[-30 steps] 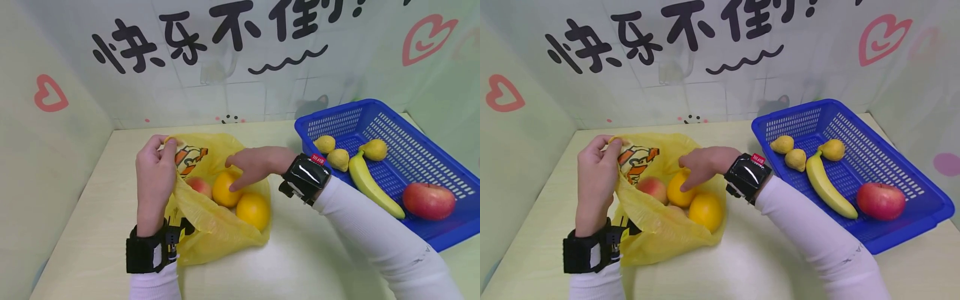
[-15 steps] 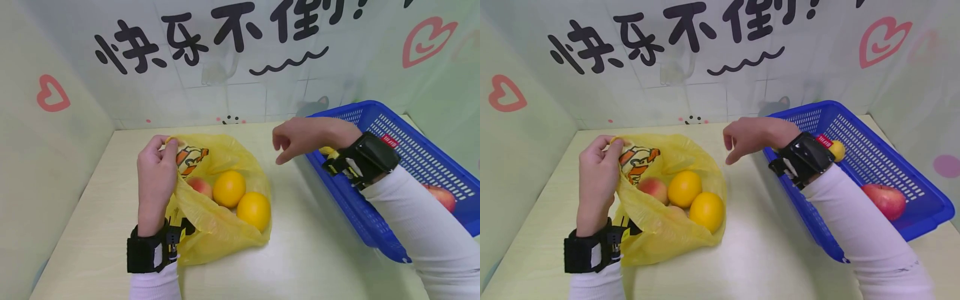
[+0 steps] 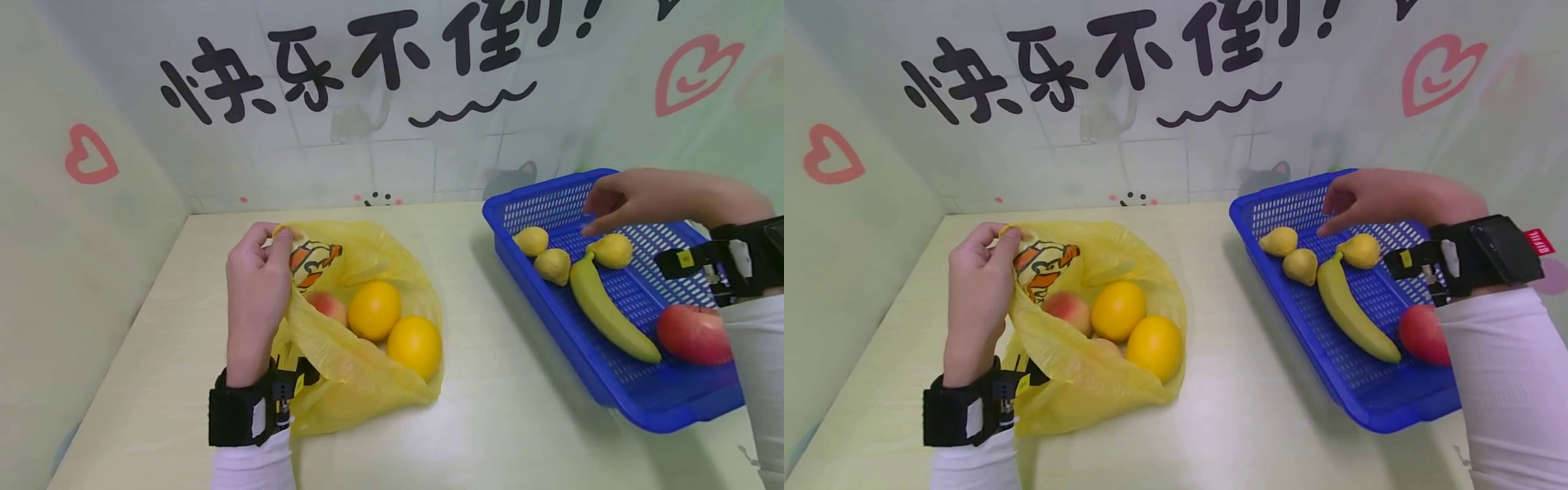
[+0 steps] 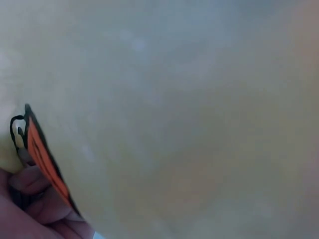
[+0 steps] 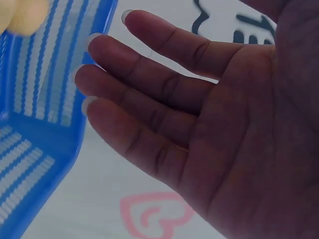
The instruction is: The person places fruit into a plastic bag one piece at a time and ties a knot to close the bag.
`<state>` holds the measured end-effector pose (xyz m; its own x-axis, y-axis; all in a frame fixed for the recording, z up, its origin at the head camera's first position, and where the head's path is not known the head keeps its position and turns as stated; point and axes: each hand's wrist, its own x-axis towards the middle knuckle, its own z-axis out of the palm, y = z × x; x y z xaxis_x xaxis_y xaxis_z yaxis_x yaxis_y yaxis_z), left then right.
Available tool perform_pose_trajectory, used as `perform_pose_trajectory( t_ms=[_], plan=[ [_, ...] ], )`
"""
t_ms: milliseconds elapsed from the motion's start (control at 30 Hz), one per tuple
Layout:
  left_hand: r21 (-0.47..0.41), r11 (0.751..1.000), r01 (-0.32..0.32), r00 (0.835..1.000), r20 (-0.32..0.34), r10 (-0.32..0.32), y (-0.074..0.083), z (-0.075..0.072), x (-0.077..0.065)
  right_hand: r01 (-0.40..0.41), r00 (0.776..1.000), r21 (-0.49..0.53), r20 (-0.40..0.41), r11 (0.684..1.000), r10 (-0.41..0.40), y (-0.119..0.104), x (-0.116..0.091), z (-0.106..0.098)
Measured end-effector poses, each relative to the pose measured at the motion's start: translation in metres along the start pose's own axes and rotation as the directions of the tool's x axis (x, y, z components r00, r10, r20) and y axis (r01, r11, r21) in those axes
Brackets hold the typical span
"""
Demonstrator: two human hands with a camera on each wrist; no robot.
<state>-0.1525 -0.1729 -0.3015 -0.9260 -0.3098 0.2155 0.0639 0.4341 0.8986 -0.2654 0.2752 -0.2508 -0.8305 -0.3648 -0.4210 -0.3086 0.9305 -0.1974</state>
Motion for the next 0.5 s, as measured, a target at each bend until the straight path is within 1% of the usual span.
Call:
perform_pose_trajectory(
  t_ms=[133, 267, 333, 400, 500],
  plan=[
    [0.003, 1.000, 0.009, 1.000, -0.002, -0.009, -0.001, 0.000, 0.000, -0.048, 0.999, 0.003, -0.017, 0.999, 0.049, 0.026, -0.007, 0.002],
    [-0.003, 1.000, 0.004, 1.000, -0.007, -0.004, -0.002, -0.001, -0.001, -0.099, 0.995, -0.009, -0.033, 0.995, 0.099, 0.044, -0.011, 0.004],
    [-0.006, 1.000, 0.003, 1.000, -0.008, -0.003, -0.002, -0.001, -0.001, -0.113, 0.994, -0.022, -0.015, 0.993, 0.112, 0.051, -0.013, 0.005],
    [-0.009, 1.000, 0.007, 1.000, -0.007, -0.007, -0.003, -0.001, -0.001, -0.133, 0.991, -0.022, 0.021, 0.991, 0.133, 0.057, -0.015, 0.006],
    [-0.016, 1.000, 0.015, 1.000, -0.005, -0.015, -0.004, -0.001, -0.001, -0.174, 0.978, 0.012, 0.116, 0.985, 0.172, 0.065, -0.017, 0.008]
  ],
)
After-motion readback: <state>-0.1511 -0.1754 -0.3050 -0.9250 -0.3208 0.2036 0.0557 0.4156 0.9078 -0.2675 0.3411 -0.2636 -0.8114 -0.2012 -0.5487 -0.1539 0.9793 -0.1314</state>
